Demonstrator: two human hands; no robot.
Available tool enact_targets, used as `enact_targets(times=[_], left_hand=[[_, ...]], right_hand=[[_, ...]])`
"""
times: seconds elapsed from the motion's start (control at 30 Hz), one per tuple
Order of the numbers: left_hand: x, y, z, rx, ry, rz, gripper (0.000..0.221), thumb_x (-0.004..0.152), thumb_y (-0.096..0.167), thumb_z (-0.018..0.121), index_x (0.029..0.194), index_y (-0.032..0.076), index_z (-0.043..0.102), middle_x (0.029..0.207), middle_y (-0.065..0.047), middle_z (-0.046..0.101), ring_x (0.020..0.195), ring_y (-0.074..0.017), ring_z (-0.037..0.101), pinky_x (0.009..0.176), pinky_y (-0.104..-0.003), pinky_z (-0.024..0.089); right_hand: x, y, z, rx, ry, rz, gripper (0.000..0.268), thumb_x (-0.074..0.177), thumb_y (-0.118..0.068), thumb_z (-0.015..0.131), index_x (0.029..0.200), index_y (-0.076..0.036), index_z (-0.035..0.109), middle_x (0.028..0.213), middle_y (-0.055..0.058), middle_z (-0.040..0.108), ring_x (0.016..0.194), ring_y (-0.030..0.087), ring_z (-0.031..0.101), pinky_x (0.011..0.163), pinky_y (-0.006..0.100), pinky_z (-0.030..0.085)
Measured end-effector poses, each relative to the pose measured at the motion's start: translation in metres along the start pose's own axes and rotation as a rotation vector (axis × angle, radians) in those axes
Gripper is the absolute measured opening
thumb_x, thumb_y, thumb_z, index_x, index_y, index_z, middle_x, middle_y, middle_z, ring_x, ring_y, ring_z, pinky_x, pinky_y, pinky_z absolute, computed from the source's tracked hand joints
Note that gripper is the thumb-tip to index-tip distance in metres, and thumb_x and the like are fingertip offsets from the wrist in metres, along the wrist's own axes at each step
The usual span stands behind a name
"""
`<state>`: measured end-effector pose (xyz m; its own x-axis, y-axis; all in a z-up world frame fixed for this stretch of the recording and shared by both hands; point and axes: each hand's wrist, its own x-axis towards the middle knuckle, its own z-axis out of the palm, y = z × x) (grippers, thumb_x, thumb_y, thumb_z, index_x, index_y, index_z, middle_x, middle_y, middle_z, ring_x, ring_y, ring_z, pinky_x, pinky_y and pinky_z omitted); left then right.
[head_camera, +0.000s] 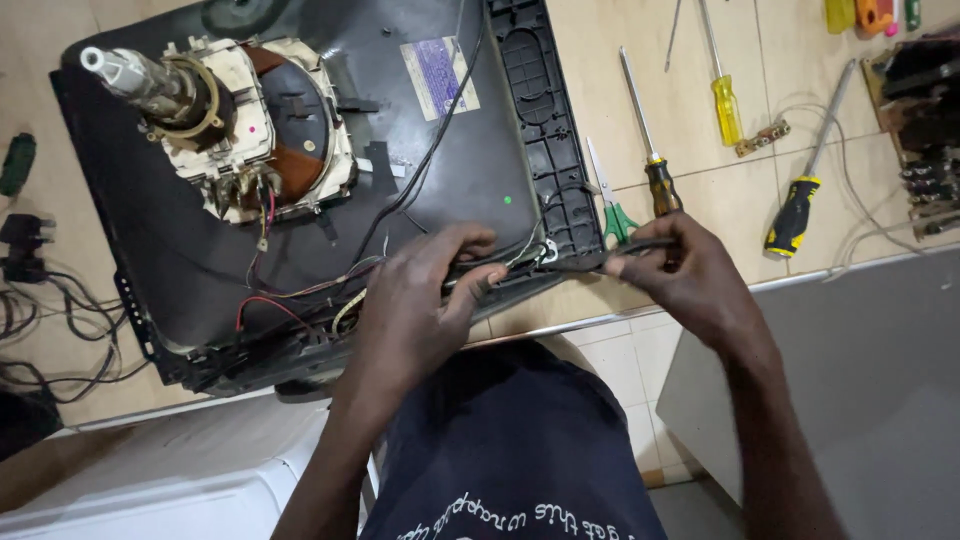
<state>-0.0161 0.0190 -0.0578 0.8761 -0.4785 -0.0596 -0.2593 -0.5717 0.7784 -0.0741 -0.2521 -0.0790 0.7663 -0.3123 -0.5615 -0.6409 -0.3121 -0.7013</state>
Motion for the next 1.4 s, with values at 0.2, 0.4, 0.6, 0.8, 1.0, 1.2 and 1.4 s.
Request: enact_targets(times=[0.2, 0.4, 0.6, 0.8, 1.0, 1.2, 1.4], left_hand=[[-0.004, -0.007, 0.008, 0.037, 0.003, -0.004, 0.031, 0.099, 0.04, 0.064, 0.12, 0.018, 0.068, 0.097, -0.011, 0.076, 0.098, -0.0392, 0.071, 0.089, -0.052, 0.054], [-0.006, -0.006, 0.014, 0.118, 0.076, 0.075, 0.032, 0.099, 0.04, 0.064, 0.123, 0.018, 0.067, 0.096, -0.007, 0.074, 0.097, -0.0338, 0.072, 0.089, -0.048, 0.054], [-0.006, -0.005, 0.02, 0.157, 0.077, 0.054, 0.036, 0.098, 0.046, 0.063, 0.124, 0.021, 0.066, 0.096, -0.003, 0.072, 0.097, -0.0304, 0.071, 0.088, -0.046, 0.053], [-0.003, -0.005, 0.021, 0.239, 0.129, 0.13, 0.033, 0.1, 0.044, 0.061, 0.12, 0.018, 0.068, 0.09, -0.004, 0.07, 0.088, -0.0297, 0.071, 0.078, -0.044, 0.054], [-0.004, -0.004, 0.023, 0.301, 0.138, 0.132, 0.03, 0.101, 0.037, 0.062, 0.117, 0.013, 0.069, 0.085, -0.008, 0.07, 0.083, -0.0327, 0.071, 0.073, -0.045, 0.054], [0.001, -0.003, 0.023, 0.319, 0.096, 0.119, 0.031, 0.101, 0.036, 0.06, 0.115, 0.011, 0.069, 0.083, -0.015, 0.07, 0.083, -0.0405, 0.071, 0.073, -0.051, 0.054], [0.005, 0.001, 0.018, 0.261, 0.03, 0.062, 0.031, 0.099, 0.034, 0.06, 0.118, 0.012, 0.068, 0.087, -0.014, 0.07, 0.086, -0.0413, 0.07, 0.075, -0.053, 0.054]], right_hand=[[0.005, 0.007, -0.001, -0.668, 0.001, -0.312, 0.049, 0.075, -0.018, 0.088, 0.118, -0.01, 0.066, 0.108, 0.023, 0.055, 0.085, 0.054, 0.07, 0.082, 0.063, 0.055], [0.017, 0.007, 0.008, -0.927, -0.007, -0.34, 0.044, 0.081, -0.049, 0.081, 0.108, -0.016, 0.071, 0.098, 0.019, 0.058, 0.081, 0.054, 0.072, 0.078, 0.063, 0.059], [0.038, -0.031, 0.003, -0.729, -0.406, 0.097, 0.044, 0.078, -0.05, 0.076, 0.101, -0.014, 0.082, 0.1, 0.023, 0.079, 0.104, 0.049, 0.073, 0.096, 0.056, 0.055], [0.031, 0.003, 0.011, -1.096, -0.103, -0.452, 0.045, 0.082, -0.051, 0.077, 0.117, -0.022, 0.073, 0.096, 0.014, 0.064, 0.095, 0.05, 0.07, 0.081, 0.059, 0.057], [0.04, 0.022, 0.007, -1.261, 0.086, -0.865, 0.049, 0.078, -0.054, 0.075, 0.118, -0.03, 0.064, 0.097, -0.001, 0.053, 0.11, 0.037, 0.058, 0.096, 0.058, 0.041], [0.076, 0.019, -0.002, -1.254, -0.128, -1.044, 0.04, 0.089, -0.055, 0.065, 0.115, -0.025, 0.066, 0.09, 0.004, 0.064, 0.104, 0.035, 0.06, 0.097, 0.06, 0.04], [0.098, 0.009, -0.002, -1.137, -0.615, -0.857, 0.033, 0.097, -0.041, 0.06, 0.11, -0.013, 0.07, 0.07, 0.021, 0.074, 0.071, 0.045, 0.075, 0.068, 0.055, 0.059]])
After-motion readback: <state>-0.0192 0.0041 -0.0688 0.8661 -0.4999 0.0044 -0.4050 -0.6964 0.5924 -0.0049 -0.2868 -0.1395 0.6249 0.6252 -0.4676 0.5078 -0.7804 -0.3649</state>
